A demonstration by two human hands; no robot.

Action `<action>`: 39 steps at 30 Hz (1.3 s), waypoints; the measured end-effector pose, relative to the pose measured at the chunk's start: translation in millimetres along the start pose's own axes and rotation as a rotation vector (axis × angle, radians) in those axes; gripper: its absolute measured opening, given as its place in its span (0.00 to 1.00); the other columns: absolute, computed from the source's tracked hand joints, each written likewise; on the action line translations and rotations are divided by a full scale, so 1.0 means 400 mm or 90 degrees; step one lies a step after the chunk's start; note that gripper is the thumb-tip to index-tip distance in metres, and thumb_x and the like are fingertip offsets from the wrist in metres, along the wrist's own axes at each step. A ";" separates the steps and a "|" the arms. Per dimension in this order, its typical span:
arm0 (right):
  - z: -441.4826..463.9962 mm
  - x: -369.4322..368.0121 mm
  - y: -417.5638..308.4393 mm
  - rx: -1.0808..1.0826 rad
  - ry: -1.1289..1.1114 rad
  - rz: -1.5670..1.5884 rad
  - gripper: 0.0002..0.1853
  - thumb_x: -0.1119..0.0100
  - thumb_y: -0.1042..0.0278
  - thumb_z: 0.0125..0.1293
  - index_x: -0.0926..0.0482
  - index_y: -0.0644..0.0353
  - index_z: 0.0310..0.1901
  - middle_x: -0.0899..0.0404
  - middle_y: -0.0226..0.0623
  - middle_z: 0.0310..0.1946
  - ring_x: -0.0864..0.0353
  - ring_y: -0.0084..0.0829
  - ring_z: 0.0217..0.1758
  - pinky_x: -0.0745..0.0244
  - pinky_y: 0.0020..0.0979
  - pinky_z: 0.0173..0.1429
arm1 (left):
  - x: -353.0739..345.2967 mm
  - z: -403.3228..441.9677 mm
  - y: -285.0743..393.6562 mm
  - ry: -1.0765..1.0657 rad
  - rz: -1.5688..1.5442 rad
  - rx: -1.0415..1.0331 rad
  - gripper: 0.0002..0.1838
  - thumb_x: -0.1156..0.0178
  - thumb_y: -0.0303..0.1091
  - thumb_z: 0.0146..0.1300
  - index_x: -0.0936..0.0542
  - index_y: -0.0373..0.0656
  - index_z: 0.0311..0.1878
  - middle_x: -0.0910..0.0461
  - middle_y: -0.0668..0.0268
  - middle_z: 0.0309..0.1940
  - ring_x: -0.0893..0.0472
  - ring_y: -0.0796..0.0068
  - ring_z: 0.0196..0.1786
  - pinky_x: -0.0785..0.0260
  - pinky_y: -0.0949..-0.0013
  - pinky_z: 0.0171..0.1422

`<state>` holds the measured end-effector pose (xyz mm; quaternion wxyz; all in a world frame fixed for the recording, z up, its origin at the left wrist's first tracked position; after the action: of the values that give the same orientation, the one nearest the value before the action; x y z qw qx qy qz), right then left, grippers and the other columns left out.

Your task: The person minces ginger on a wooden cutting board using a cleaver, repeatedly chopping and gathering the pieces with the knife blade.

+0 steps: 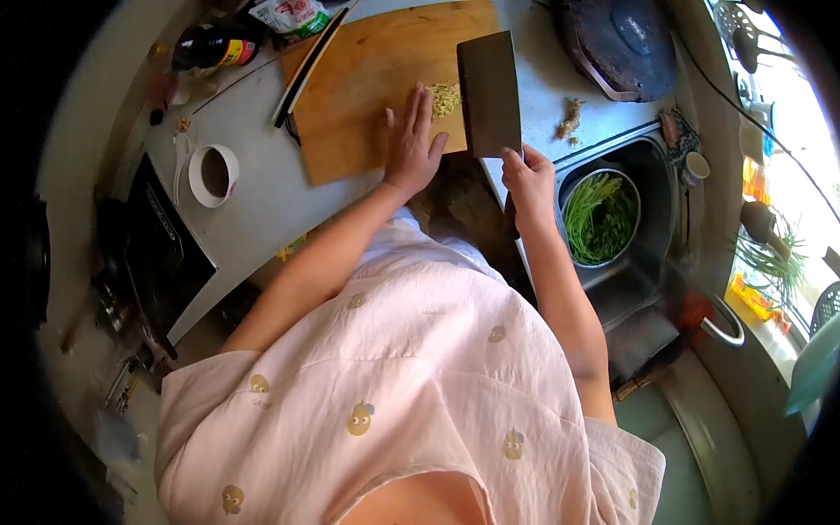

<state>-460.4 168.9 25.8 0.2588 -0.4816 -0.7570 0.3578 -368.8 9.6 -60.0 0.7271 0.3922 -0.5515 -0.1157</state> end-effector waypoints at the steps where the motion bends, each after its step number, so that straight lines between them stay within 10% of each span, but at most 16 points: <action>1: 0.007 0.001 0.003 -0.019 -0.011 0.023 0.05 0.43 0.72 0.69 0.22 0.62 0.35 0.35 0.20 0.20 0.41 0.14 0.21 0.47 0.22 0.26 | 0.015 0.001 0.002 -0.021 0.035 -0.034 0.40 0.47 0.51 0.69 0.47 0.45 0.78 0.54 0.56 0.80 0.52 0.55 0.81 0.65 0.35 0.78; 7: 0.025 -0.004 -0.005 -0.093 -0.058 0.139 0.08 0.42 0.73 0.67 0.28 0.57 0.29 0.40 0.20 0.20 0.44 0.17 0.21 0.50 0.23 0.27 | 0.045 -0.033 -0.015 -0.158 0.067 -0.187 0.36 0.58 0.72 0.66 0.40 0.76 0.76 0.60 0.64 0.82 0.61 0.46 0.82 0.66 0.27 0.76; 15: -0.014 0.023 -0.025 -0.185 -0.083 0.152 0.17 0.43 0.73 0.68 0.37 0.52 0.24 0.40 0.20 0.19 0.44 0.16 0.21 0.48 0.21 0.27 | 0.015 0.043 -0.052 -0.100 -0.026 -0.165 0.39 0.60 0.77 0.63 0.37 0.74 0.75 0.58 0.63 0.82 0.59 0.43 0.81 0.67 0.26 0.75; 22: -0.067 0.092 -0.010 -0.137 -0.051 0.020 0.07 0.41 0.72 0.68 0.21 0.65 0.33 0.38 0.18 0.19 0.44 0.15 0.20 0.50 0.21 0.25 | 0.033 0.087 -0.092 -0.012 -0.022 -0.161 0.28 0.52 0.59 0.71 0.26 0.59 0.67 0.45 0.61 0.78 0.48 0.46 0.78 0.58 0.35 0.76; 25: -0.086 0.107 -0.022 0.124 0.070 -0.427 0.07 0.39 0.70 0.65 0.15 0.59 0.41 0.25 0.28 0.18 0.32 0.27 0.17 0.41 0.28 0.26 | 0.079 0.083 -0.105 0.077 -0.020 -0.136 0.13 0.41 0.39 0.66 0.14 0.46 0.48 0.25 0.62 0.66 0.32 0.54 0.69 0.44 0.52 0.74; 31: -0.091 0.091 -0.073 0.682 0.105 -0.848 0.10 0.36 0.73 0.51 0.26 0.49 0.33 0.20 0.26 0.23 0.22 0.28 0.26 0.38 0.32 0.48 | 0.142 0.127 -0.125 0.006 -0.144 -0.068 0.16 0.44 0.36 0.69 0.18 0.44 0.56 0.23 0.60 0.63 0.29 0.54 0.68 0.37 0.60 0.71; 39: -0.059 0.097 -0.080 0.809 0.067 -1.003 0.10 0.42 0.73 0.52 0.33 0.47 0.32 0.28 0.22 0.22 0.23 0.21 0.31 0.40 0.31 0.50 | 0.103 0.090 0.078 -0.082 0.092 -0.287 0.23 0.45 0.44 0.71 0.23 0.45 0.64 0.29 0.60 0.69 0.35 0.51 0.72 0.44 0.56 0.74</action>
<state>-475.9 202.2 67.4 0.6626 0.3663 -0.5164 0.4002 -394.1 -10.4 -5.9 0.7661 0.1714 -0.5834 -0.2082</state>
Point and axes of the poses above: each hand's wrist, its own z-axis towards the middle knuckle, its own x-axis out of the back of the hand, y = z × x, the point moved 3 cm from there along z, towards the middle knuckle
